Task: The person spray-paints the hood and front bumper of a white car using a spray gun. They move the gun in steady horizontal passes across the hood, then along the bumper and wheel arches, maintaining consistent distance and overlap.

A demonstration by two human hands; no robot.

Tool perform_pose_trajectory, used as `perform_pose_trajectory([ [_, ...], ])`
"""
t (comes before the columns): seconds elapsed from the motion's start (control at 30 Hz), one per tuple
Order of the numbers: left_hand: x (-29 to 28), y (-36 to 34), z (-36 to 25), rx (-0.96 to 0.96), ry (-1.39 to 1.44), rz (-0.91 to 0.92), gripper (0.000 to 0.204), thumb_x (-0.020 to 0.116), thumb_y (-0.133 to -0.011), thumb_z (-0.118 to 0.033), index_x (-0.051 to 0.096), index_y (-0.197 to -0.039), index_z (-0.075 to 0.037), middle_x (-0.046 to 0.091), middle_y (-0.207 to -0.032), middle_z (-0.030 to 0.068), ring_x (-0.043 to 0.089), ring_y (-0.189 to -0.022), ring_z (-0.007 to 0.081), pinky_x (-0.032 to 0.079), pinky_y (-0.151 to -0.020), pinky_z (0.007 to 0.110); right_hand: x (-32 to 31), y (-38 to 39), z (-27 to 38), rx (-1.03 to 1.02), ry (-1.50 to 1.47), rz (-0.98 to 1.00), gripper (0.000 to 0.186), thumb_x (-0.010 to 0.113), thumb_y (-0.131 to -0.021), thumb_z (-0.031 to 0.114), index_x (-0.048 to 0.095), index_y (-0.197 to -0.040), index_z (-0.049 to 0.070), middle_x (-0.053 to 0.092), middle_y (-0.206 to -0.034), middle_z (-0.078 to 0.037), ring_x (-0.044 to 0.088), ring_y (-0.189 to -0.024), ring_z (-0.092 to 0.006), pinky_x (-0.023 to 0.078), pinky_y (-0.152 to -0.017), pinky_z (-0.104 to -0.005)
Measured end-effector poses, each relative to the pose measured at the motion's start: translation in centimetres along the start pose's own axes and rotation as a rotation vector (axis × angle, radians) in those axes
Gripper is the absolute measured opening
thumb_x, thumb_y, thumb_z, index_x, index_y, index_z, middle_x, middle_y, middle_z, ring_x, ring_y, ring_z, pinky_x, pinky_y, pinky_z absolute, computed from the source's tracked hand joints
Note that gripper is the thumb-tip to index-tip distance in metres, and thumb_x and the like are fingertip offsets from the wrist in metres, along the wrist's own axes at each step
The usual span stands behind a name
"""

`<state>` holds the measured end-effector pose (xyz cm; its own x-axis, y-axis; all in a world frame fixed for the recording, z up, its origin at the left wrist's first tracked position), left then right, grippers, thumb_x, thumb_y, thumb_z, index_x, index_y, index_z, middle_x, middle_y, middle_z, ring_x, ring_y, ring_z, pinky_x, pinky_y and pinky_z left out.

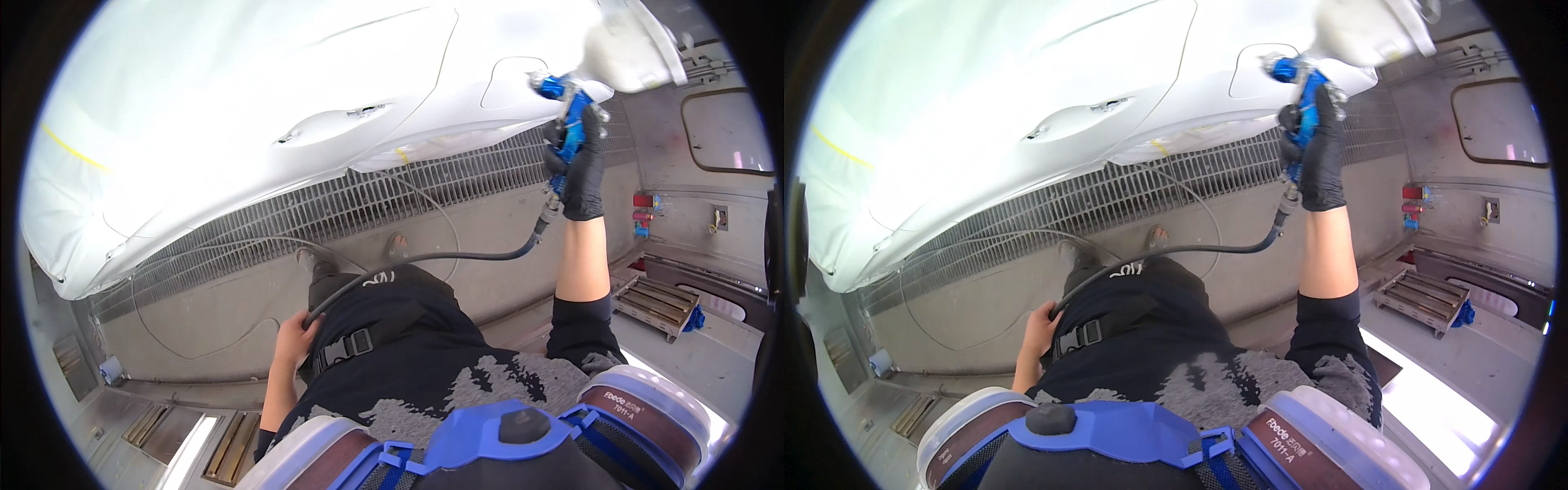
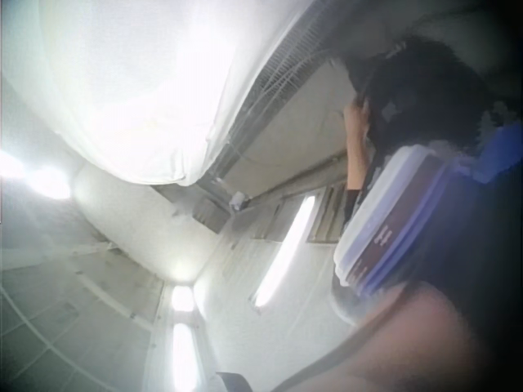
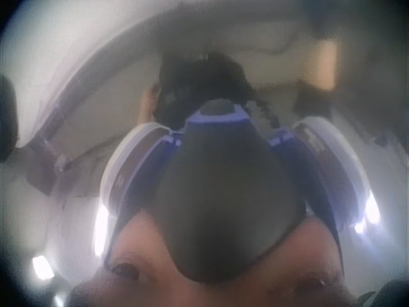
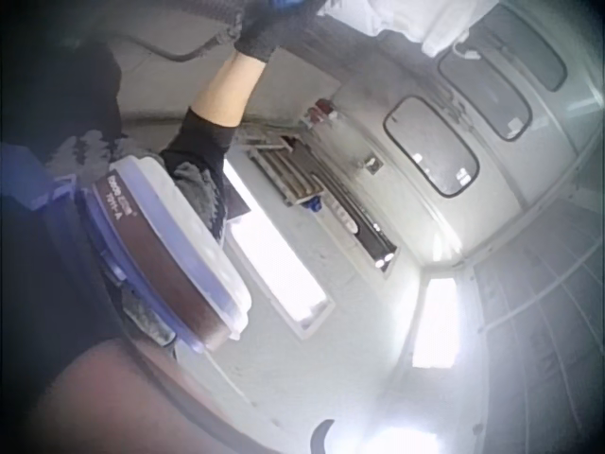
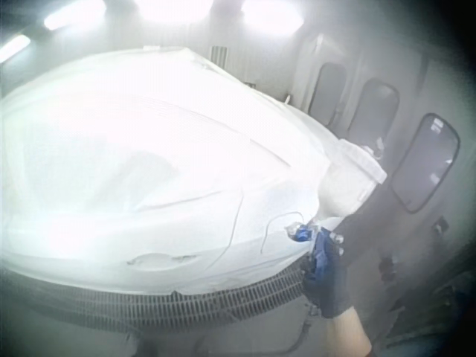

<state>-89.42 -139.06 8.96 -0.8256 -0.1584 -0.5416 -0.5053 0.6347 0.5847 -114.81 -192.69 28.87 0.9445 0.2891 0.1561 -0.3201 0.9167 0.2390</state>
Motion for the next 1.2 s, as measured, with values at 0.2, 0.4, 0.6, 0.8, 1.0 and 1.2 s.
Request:
perform_pose_trajectory([
  [0.2, -0.3, -0.3, 2.2, -0.093, 0.191, -0.103, 0.039, 0.073, -0.097, -0.035, 0.062, -0.085, 0.001, 0.049, -0.060, 0.0125, 0.043, -0.058, 0.0189, 0.041, -0.057, 0.037, -1.8, 0.7, -0.2, -0.159, 0.056, -0.460, 0.047, 0.053, -0.103, 0.060, 0.060, -0.113, 0.014, 0.050, -0.072, 0.002, 0.036, -0.047, -0.0060, 0.025, -0.041, -0.0222],
  [0.4, -2.6, -0.2, 11.4, -0.088, 0.039, -0.170, 0.041, 0.073, -0.095, -0.032, 0.058, -0.076, 0.001, 0.044, -0.057, 0.0100, 0.038, -0.056, 0.0175, 0.036, -0.054, 0.039, 8.7, 4.5, -5.5, 0.031, -0.080, -0.026, 0.041, 0.059, -0.100, 0.058, 0.056, -0.098, 0.017, 0.055, -0.073, -0.001, 0.036, -0.043, -0.0076, 0.026, -0.038, -0.0222],
  [0.6, -5.1, -0.4, 22.0, -0.145, 0.059, -0.229, 0.043, 0.075, -0.093, -0.029, 0.052, -0.072, 0.001, 0.042, -0.057, 0.0105, 0.037, -0.056, 0.0189, 0.036, -0.053, 0.040, 23.7, 11.8, -8.4, -0.535, 1.063, 0.185, 0.091, 0.071, -0.073, -0.012, 0.042, -0.156, 0.013, 0.072, -0.096, -0.010, 0.072, -0.081, -0.0218, 0.061, -0.068, -0.0375],
  [0.8, -8.1, 1.3, 26.3, -0.143, 0.015, -0.219, 0.040, 0.075, -0.090, -0.027, 0.052, -0.071, 0.000, 0.045, -0.058, 0.0123, 0.042, -0.055, 0.0230, 0.037, -0.055, 0.042, 37.7, 18.7, -15.4, 0.179, -0.025, 0.620, 0.027, 0.071, -0.101, 0.031, 0.069, -0.114, 0.008, 0.055, -0.077, 0.005, 0.047, -0.062, -0.0046, 0.040, -0.055, -0.0234],
  [1.0, -8.4, 1.1, 26.6, -0.111, -0.014, -0.195, 0.038, 0.075, -0.090, -0.027, 0.053, -0.072, -0.001, 0.049, -0.059, 0.0149, 0.046, -0.055, 0.0282, 0.039, -0.056, 0.044, 38.9, 18.9, -13.7, -0.824, 0.650, 0.578, 0.032, 0.071, -0.090, 0.018, 0.066, -0.122, 0.013, 0.061, -0.080, -0.001, 0.056, -0.066, -0.0117, 0.048, -0.058, -0.0285],
  [1.2, -5.3, 0.6, 22.5, -0.115, 0.075, -0.166, 0.040, 0.074, -0.091, -0.028, 0.052, -0.071, -0.001, 0.052, -0.059, 0.0144, 0.048, -0.056, 0.0290, 0.040, -0.056, 0.043, 26.0, 13.2, -10.4, -0.566, 0.748, 0.343, 0.053, 0.064, -0.081, -0.004, 0.064, -0.129, 0.015, 0.068, -0.084, -0.003, 0.061, -0.066, -0.0161, 0.049, -0.057, -0.0286],
])
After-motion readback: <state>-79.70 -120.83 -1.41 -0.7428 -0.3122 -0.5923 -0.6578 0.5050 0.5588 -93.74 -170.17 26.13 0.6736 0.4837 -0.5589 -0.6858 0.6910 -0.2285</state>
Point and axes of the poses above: each hand's wrist, its own y-axis away from the middle knuckle, its own x-axis out of the palm, z = x × y, the point moved 8 cm from there along -y, towards the middle knuckle
